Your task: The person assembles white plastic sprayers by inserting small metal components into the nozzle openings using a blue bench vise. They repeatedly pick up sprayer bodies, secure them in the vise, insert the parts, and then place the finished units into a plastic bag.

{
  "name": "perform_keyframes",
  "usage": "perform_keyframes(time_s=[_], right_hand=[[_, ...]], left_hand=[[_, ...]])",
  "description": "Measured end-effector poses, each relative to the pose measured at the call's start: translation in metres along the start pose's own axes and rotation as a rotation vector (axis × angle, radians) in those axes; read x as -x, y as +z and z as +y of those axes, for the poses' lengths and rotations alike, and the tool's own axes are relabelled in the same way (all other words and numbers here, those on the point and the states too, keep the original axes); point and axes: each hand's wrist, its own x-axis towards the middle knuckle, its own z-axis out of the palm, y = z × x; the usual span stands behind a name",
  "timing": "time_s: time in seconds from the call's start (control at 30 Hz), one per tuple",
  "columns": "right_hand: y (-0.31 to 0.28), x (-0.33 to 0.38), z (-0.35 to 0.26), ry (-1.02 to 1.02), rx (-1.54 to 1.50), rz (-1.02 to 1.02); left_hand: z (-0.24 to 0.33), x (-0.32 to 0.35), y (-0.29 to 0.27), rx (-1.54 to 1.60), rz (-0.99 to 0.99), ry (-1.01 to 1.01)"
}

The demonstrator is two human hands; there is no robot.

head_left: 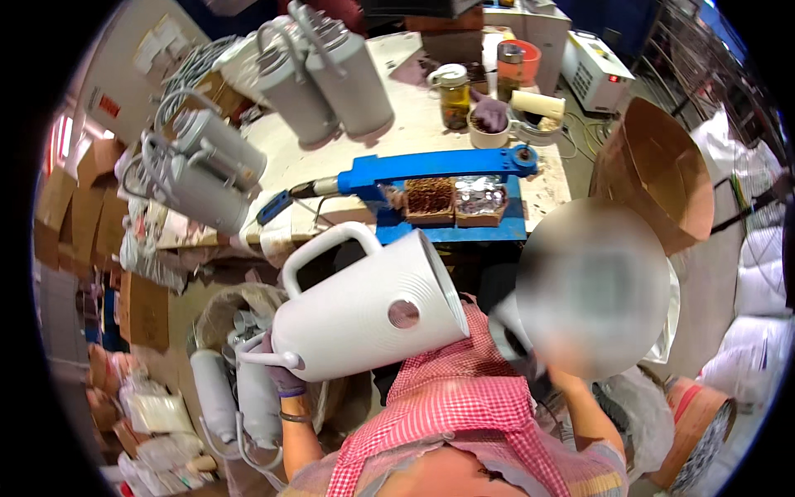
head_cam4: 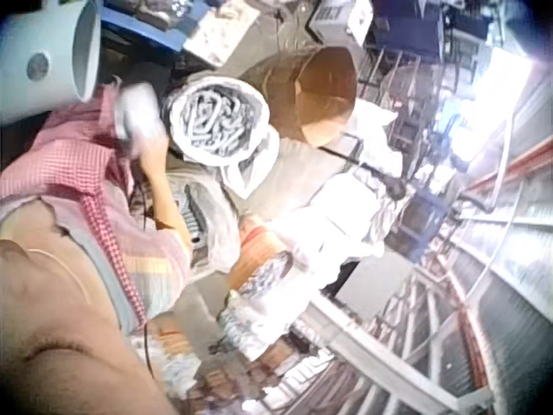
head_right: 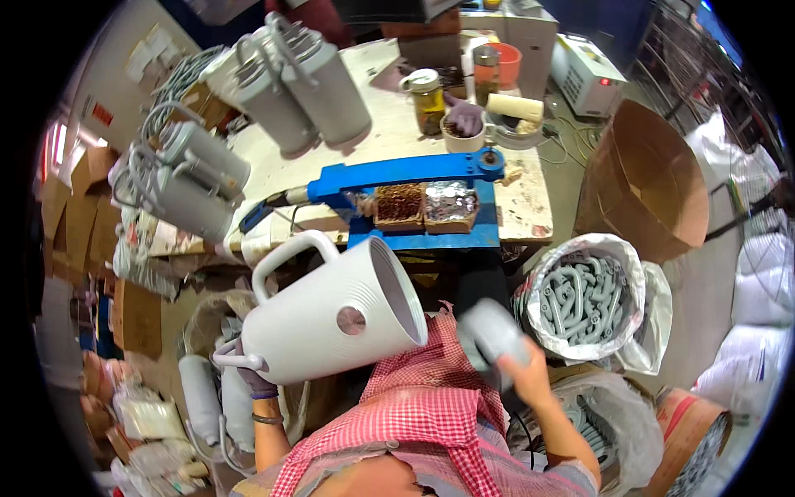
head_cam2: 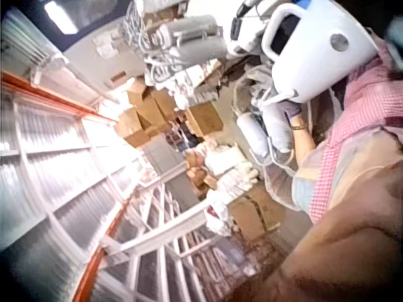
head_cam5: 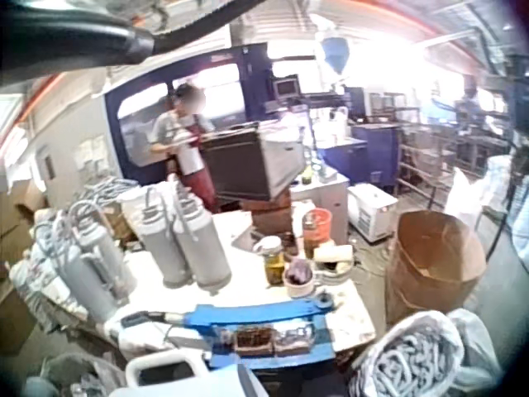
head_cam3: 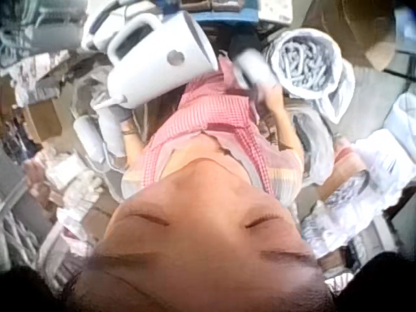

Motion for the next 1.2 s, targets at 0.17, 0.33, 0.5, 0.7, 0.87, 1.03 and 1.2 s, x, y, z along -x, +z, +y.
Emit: perform_keyframes(time_s=[0.17,0.33,0.5,0.7,0.87,1.03,1.2], right_hand=[[0.037,-0.083,-0.056,-0.628,0.142,0.032],[0.073,-0.085,-0.107,-1.035,0.388,0.016],[0.068,-0.082,-0.117,-1.22,0.197,-0.076],[0.09,-0.096,-0.074,-0.886,-0.015,0.024],[0.115,-0.119,-0.065,-0.668,-0.185,-0.037],[0.128,-0.135,-0.094,-1.322,-0.101,-0.219],[0.18,-0.143,-0.117,-0.281,-0.495,-0.57]], left_hand=[[0.033,0.024,0.018,0.044,-0.137,-0.06],[0.02,0.017,0.024,1.057,-0.158,-0.631],[0.018,-0.002,0.016,1.212,-0.305,-0.856],[0.083,-0.025,-0.01,0.398,-0.051,-0.122],[0.095,-0.03,-0.013,0.162,0.295,0.417],[0.066,-0.026,-0.025,1.286,0.122,-0.451],[0.079,-0.016,-0.044,0.296,0.572,-0.009]])
